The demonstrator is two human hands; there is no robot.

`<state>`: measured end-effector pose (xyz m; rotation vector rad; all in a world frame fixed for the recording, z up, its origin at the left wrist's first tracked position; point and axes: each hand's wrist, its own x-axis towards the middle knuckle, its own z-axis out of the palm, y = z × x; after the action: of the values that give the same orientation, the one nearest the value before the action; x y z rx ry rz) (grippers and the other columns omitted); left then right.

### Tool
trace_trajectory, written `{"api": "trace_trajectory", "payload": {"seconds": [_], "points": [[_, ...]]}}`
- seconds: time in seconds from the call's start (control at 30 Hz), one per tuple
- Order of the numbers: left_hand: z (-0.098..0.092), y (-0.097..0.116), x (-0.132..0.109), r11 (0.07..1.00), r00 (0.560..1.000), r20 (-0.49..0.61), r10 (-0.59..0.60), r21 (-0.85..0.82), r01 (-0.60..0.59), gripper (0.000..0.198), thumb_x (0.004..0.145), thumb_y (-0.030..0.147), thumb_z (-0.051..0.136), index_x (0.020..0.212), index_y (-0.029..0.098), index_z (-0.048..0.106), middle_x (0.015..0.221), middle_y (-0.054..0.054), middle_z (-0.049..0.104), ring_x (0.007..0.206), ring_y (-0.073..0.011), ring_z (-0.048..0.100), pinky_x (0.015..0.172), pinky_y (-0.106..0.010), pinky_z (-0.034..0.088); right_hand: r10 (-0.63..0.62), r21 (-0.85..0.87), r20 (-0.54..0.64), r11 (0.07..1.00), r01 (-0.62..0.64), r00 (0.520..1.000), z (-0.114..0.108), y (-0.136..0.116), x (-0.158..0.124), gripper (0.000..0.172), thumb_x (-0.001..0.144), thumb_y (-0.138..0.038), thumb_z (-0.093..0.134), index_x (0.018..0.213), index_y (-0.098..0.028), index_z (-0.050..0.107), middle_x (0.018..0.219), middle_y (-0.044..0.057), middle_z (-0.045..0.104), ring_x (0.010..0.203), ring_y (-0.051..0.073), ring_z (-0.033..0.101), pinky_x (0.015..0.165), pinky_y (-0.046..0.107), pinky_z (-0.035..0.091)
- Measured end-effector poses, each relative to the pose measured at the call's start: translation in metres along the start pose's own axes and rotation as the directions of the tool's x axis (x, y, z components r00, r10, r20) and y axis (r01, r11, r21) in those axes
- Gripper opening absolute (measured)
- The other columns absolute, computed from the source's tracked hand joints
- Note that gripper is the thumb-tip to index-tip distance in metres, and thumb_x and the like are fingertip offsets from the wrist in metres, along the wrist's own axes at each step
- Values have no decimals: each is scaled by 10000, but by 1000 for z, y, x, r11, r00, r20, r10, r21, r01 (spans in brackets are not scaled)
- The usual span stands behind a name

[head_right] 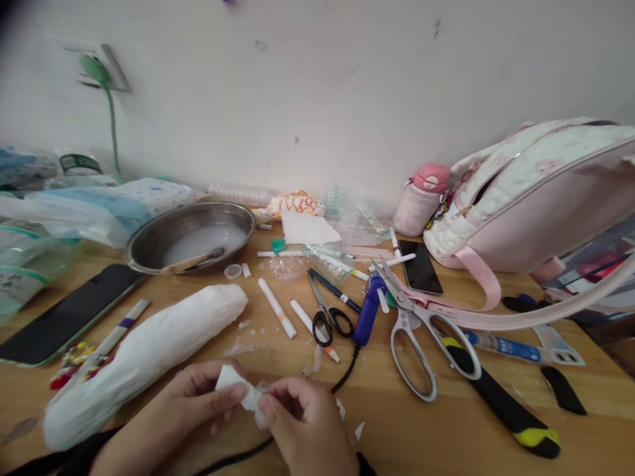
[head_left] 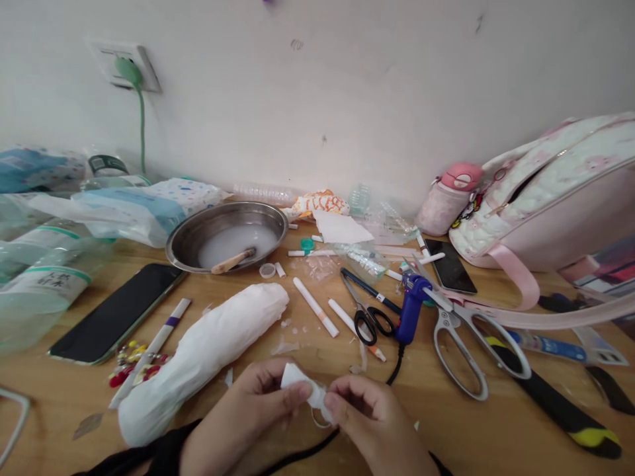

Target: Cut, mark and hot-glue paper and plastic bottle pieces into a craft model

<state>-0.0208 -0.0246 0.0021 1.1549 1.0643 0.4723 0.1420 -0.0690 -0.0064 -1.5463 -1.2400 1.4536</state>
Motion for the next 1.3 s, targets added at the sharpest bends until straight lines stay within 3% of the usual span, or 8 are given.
{"api": "trace_trajectory", "payload": {"seconds": [0.27, 0.5, 0.67, 0.73, 0.87, 0.93, 1.13, 1.3], "points": [[-3, 2, 4, 997, 996, 68, 61, -55, -57, 289, 667, 414, 617, 563, 148, 665, 582, 2, 621, 562, -122, 467, 578, -234, 354, 82, 312, 67, 945, -99, 994, 10, 5, 4, 308, 678, -446, 617, 673, -141, 574, 549, -20, 561, 432, 79, 473, 447, 199, 382], [-7, -4, -1, 998, 998, -57, 39, 59, -36, 279, 733, 403, 578, 681, 150, 683, 482, 70, 431, 473, -75, 316, 463, -203, 257, -190, -385, -261, 920, 78, 947, -55, -25, -7, 497, 795, -537, 411, 454, -191, 519, 453, 3, 532, 468, 139, 489, 488, 263, 352], [-9, -8, -3, 958, 973, -81, 218, 208, -197, 249, 782, 371, 538, 790, 171, 685, 594, 23, 592, 531, -104, 481, 515, -206, 388, -182, -751, -497, 580, -316, 849, -110, -25, 4, 555, 754, -659, 334, 423, -226, 436, 421, 5, 509, 476, 191, 508, 496, 305, 351], [-12, -9, -5, 821, 897, 0, 441, 405, -403, 196, 816, 299, 512, 869, 202, 673, 774, -15, 680, 681, -139, 581, 624, -222, 449, -259, -772, -498, 567, -287, 827, -112, -19, 15, 442, 748, -624, 407, 638, -220, 549, 614, 25, 621, 609, 207, 588, 560, 298, 404], [-20, -11, -10, 216, 517, 325, 792, 643, -735, 306, 891, 170, 358, 1124, 196, 554, 894, -57, 676, 801, -145, 597, 747, -267, 454, -306, -797, -495, 534, -284, 813, -95, -15, 38, 435, 749, -583, 432, 827, -184, 586, 777, 107, 666, 748, 271, 625, 601, 330, 423], [-22, -12, -13, 18, 412, 408, 815, 692, -722, 335, 909, 175, 300, 1158, 154, 523, 895, -76, 672, 826, -161, 589, 791, -317, 436, -319, -800, -515, 512, -313, 795, -89, -16, 45, 416, 757, -551, 427, 775, -170, 593, 776, 149, 668, 749, 308, 626, 583, 355, 416], [-20, -6, -17, -261, 400, 483, 779, 830, -493, 319, 917, 141, 305, 1114, 156, 556, 834, -9, 710, 779, -151, 593, 784, -333, 386, -328, -762, -564, 560, -325, 758, -91, -17, 41, 299, 749, -401, 419, 659, -163, 578, 664, 180, 659, 649, 322, 618, 542, 381, 413], [-22, -5, -17, -301, 425, 474, 771, 859, -413, 349, 928, 141, 265, 1088, 163, 574, 859, 6, 716, 822, -151, 593, 821, -333, 354, -346, -581, -594, 809, -90, 726, -89, -16, 17, 302, 809, -402, 362, 792, -163, 547, 671, 91, 644, 649, 213, 615, 595, 297, 478]]}}
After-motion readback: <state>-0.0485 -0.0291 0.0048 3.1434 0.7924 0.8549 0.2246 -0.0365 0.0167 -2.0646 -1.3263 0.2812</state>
